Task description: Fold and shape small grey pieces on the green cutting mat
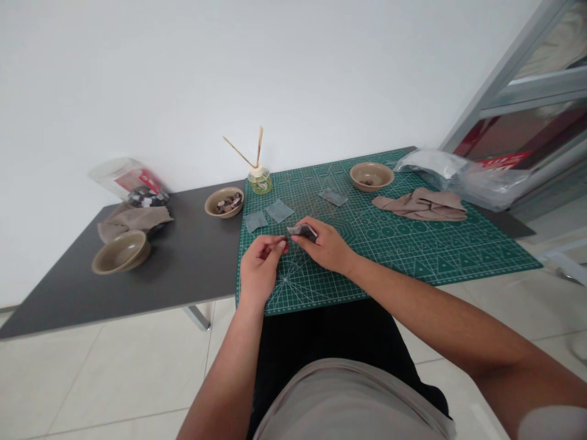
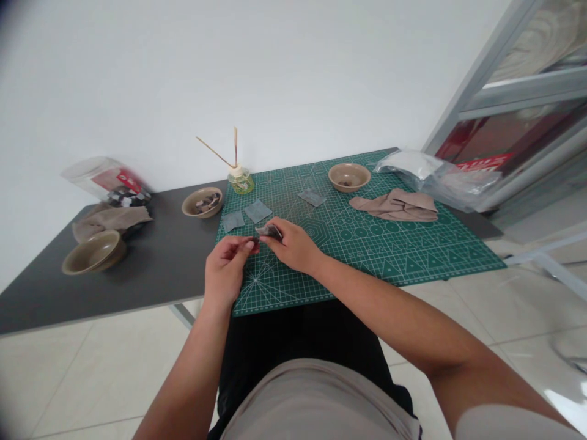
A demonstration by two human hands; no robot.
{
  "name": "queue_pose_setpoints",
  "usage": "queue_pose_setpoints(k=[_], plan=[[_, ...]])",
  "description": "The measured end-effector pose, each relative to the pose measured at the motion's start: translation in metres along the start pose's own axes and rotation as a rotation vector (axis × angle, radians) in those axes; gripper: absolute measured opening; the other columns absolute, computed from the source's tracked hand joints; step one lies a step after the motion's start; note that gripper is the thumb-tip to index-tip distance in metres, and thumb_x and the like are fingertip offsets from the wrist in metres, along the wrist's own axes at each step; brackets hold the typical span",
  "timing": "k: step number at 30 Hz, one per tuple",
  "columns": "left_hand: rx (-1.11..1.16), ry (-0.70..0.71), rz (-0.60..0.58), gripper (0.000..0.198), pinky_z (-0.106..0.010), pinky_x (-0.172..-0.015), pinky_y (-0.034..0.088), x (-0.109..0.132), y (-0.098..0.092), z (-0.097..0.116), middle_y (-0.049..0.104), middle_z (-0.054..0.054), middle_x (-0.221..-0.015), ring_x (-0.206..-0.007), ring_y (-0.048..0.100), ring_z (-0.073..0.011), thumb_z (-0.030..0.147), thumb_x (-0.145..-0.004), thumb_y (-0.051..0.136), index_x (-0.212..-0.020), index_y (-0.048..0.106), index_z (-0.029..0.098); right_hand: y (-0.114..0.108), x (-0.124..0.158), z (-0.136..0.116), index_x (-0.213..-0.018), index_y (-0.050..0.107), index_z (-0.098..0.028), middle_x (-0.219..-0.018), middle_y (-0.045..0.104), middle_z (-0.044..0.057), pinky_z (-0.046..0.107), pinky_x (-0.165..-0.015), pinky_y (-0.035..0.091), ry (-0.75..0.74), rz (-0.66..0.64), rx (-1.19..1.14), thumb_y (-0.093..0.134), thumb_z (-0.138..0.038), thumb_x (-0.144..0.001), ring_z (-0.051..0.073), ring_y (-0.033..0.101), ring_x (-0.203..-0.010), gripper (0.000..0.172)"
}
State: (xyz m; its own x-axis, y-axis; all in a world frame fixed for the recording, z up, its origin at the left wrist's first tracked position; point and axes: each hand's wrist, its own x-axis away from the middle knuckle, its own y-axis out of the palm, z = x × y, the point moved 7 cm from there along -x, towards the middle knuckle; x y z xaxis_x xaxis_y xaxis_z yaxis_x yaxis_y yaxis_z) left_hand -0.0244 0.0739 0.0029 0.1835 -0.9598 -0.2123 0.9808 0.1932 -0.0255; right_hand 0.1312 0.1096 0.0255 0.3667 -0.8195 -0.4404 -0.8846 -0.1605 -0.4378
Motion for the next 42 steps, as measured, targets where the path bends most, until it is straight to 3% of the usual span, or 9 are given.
queue_pose_setpoints(k=[7,17,34,42], plan=[[-0.088,-0.024,0.009,0.017,-0.032,-0.082,0.054,0.0001,-0.0006,-0.0013,0.074,-0.002,-0.088,-0.084,0.068,-0.0167,0.028,-0.073,0.077,-0.087,0.072,0.02,0.0055,0.0012,-0.0045,-0.092,0.059,-0.02,-0.086,0.063,0.002,0.029,-0.075,0.044,-0.07,-0.072,0.029,0.058,-0.024,-0.09,0.016,0.058,-0.079,0.005],[-0.023,-0.045,0.054,0.026,-0.031,-0.08,0.054,-0.0016,-0.0038,-0.0063,0.074,0.0,-0.082,-0.079,0.069,-0.0165,0.025,-0.064,0.083,-0.089,0.074,0.021,0.0078,0.0021,-0.0073,-0.096,0.06,-0.02,-0.09,0.065,0.002,0.029,-0.076,0.045,-0.093,-0.103,-0.018,0.06,-0.024,-0.091,0.016,0.06,-0.083,0.007],[-0.049,-0.106,0.06,0.017,-0.03,-0.076,0.054,0.0018,-0.0037,-0.0068,0.074,0.0,-0.079,-0.076,0.068,-0.0162,0.023,-0.064,0.08,-0.08,0.073,0.02,0.0058,0.0024,-0.0054,-0.089,0.06,-0.02,-0.079,0.06,-0.001,0.027,-0.068,0.041,-0.052,-0.14,-0.027,0.062,-0.029,-0.089,0.013,0.054,-0.072,0.009],[-0.043,-0.096,0.054,0.02,-0.029,-0.075,0.053,0.001,-0.0042,-0.0091,0.073,0.0,-0.079,-0.075,0.067,-0.0157,0.024,-0.063,0.081,-0.08,0.072,0.02,0.0072,0.0026,-0.0076,-0.096,0.061,-0.02,-0.089,0.064,0.002,0.029,-0.073,0.044,-0.092,-0.145,-0.045,0.059,-0.029,-0.091,0.015,0.058,-0.08,0.01]])
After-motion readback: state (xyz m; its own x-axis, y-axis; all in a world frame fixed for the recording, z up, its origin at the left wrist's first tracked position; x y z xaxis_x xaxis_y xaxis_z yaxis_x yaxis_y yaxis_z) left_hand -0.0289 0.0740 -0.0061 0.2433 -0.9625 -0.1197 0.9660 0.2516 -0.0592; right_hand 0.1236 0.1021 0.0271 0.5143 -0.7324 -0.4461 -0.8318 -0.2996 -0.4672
